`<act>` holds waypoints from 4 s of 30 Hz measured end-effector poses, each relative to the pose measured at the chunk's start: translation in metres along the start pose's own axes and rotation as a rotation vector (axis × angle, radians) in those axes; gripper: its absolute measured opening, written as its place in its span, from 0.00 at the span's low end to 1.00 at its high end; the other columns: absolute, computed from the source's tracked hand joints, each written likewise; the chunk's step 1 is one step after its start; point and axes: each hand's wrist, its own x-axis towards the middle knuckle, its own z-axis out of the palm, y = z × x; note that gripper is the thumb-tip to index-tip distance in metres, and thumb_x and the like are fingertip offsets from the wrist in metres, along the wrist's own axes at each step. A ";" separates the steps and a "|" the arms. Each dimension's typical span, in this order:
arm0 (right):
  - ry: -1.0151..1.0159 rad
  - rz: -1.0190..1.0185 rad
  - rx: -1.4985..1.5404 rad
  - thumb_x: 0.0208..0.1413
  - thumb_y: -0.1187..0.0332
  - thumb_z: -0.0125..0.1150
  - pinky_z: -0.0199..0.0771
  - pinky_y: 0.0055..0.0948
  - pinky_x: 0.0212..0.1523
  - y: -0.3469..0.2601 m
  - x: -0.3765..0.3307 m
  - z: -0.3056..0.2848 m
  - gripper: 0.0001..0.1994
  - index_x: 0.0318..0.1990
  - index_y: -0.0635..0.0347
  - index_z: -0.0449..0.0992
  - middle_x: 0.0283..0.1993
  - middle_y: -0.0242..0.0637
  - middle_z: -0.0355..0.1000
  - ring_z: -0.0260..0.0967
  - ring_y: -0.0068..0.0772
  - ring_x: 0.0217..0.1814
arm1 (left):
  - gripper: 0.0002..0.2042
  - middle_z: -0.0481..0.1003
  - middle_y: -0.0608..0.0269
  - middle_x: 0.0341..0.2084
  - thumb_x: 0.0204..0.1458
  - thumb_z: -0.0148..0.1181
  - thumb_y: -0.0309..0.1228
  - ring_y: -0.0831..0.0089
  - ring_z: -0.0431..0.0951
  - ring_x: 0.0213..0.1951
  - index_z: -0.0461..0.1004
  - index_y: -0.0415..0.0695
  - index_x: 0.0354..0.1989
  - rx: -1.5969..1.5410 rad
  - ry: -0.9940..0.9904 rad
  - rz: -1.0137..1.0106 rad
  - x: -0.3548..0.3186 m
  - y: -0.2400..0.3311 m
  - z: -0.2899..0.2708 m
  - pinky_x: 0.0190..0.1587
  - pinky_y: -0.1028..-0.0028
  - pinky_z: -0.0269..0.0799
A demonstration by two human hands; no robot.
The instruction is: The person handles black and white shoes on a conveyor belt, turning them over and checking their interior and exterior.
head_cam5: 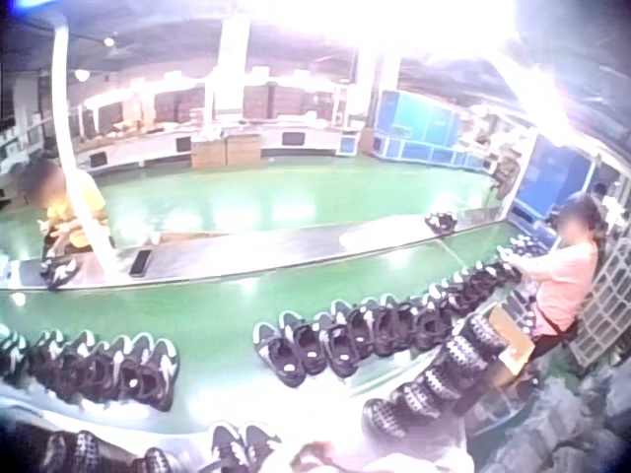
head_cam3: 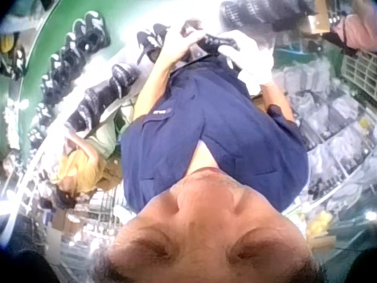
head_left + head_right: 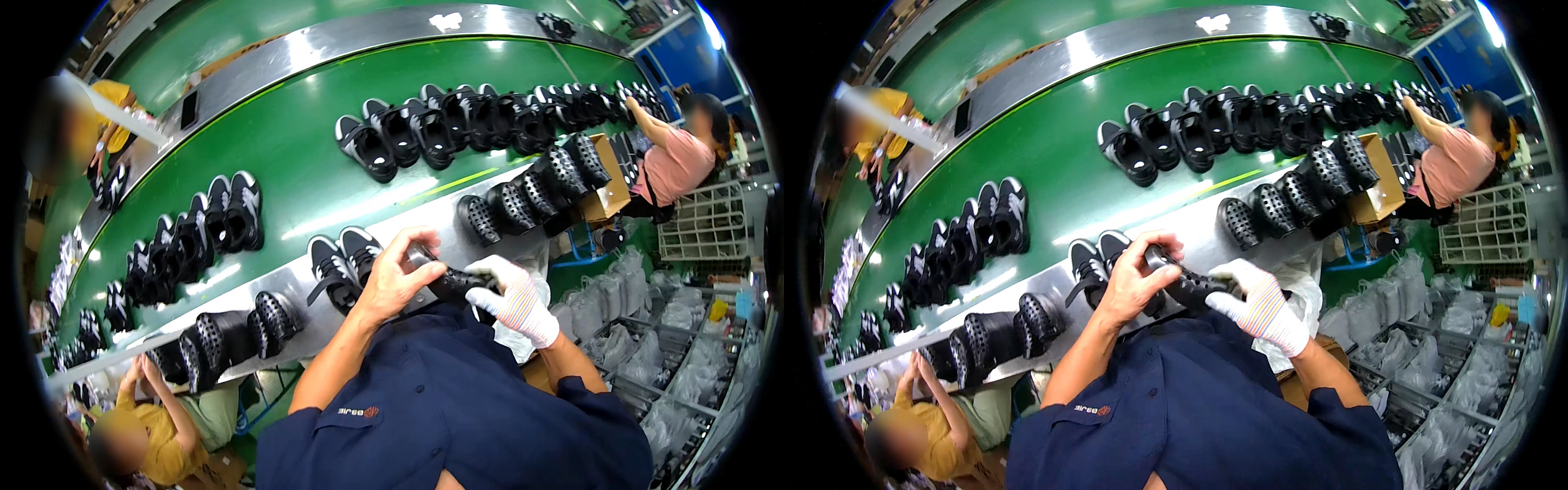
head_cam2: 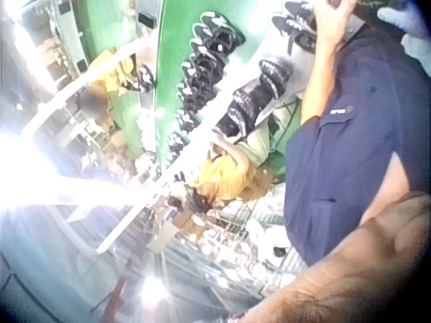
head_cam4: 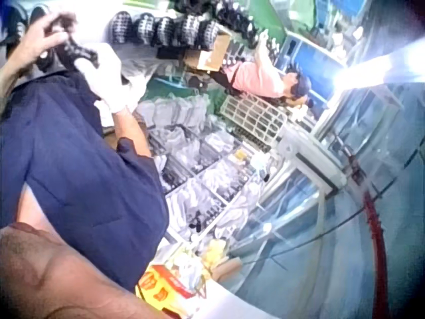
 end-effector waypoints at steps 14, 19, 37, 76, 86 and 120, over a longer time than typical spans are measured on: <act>-0.544 0.149 -0.546 0.61 0.45 0.63 0.78 0.50 0.48 0.024 0.049 0.078 0.26 0.37 0.68 0.81 0.35 0.58 0.79 0.79 0.61 0.44 | 0.20 0.76 0.50 0.39 0.45 0.74 0.38 0.53 0.74 0.44 0.79 0.40 0.43 1.554 0.081 0.149 -0.034 -0.040 -0.062 0.52 0.58 0.67; -0.427 0.020 -0.721 0.60 0.54 0.64 0.80 0.50 0.48 0.006 0.069 0.093 0.20 0.36 0.67 0.84 0.35 0.56 0.81 0.81 0.59 0.45 | 0.05 0.77 0.48 0.30 0.46 0.64 0.25 0.48 0.74 0.41 0.75 0.38 0.29 1.247 0.070 0.243 -0.010 -0.075 -0.071 0.48 0.54 0.68; 0.035 0.159 -0.655 0.55 0.62 0.67 0.78 0.54 0.50 0.103 0.146 0.158 0.17 0.49 0.61 0.78 0.40 0.54 0.80 0.79 0.62 0.45 | 0.42 0.81 0.35 0.32 0.51 0.66 0.28 0.36 0.83 0.38 0.53 0.46 0.75 0.891 0.445 -0.325 0.019 -0.116 -0.031 0.46 0.47 0.78; -0.479 0.015 0.201 0.63 0.53 0.67 0.77 0.34 0.59 -0.016 0.061 0.173 0.34 0.69 0.67 0.66 0.57 0.49 0.77 0.78 0.38 0.57 | 0.18 0.71 0.60 0.26 0.52 0.76 0.30 0.67 0.71 0.23 0.79 0.37 0.48 1.191 1.137 0.126 -0.207 -0.021 -0.068 0.27 0.67 0.71; -0.881 0.436 0.644 0.61 0.54 0.66 0.75 0.26 0.38 -0.007 0.048 0.145 0.24 0.58 0.60 0.76 0.48 0.30 0.78 0.75 0.23 0.43 | 0.14 0.80 0.65 0.44 0.58 0.67 0.26 0.78 0.76 0.43 0.79 0.39 0.52 -0.072 0.467 -0.017 -0.096 -0.038 -0.070 0.45 0.75 0.73; -0.320 -0.156 -0.882 0.60 0.60 0.61 0.82 0.47 0.38 -0.023 0.056 0.115 0.12 0.34 0.61 0.80 0.30 0.51 0.80 0.82 0.52 0.35 | 0.09 0.78 0.42 0.32 0.51 0.61 0.30 0.41 0.77 0.39 0.76 0.35 0.32 1.065 0.189 0.142 -0.007 -0.094 -0.095 0.46 0.49 0.73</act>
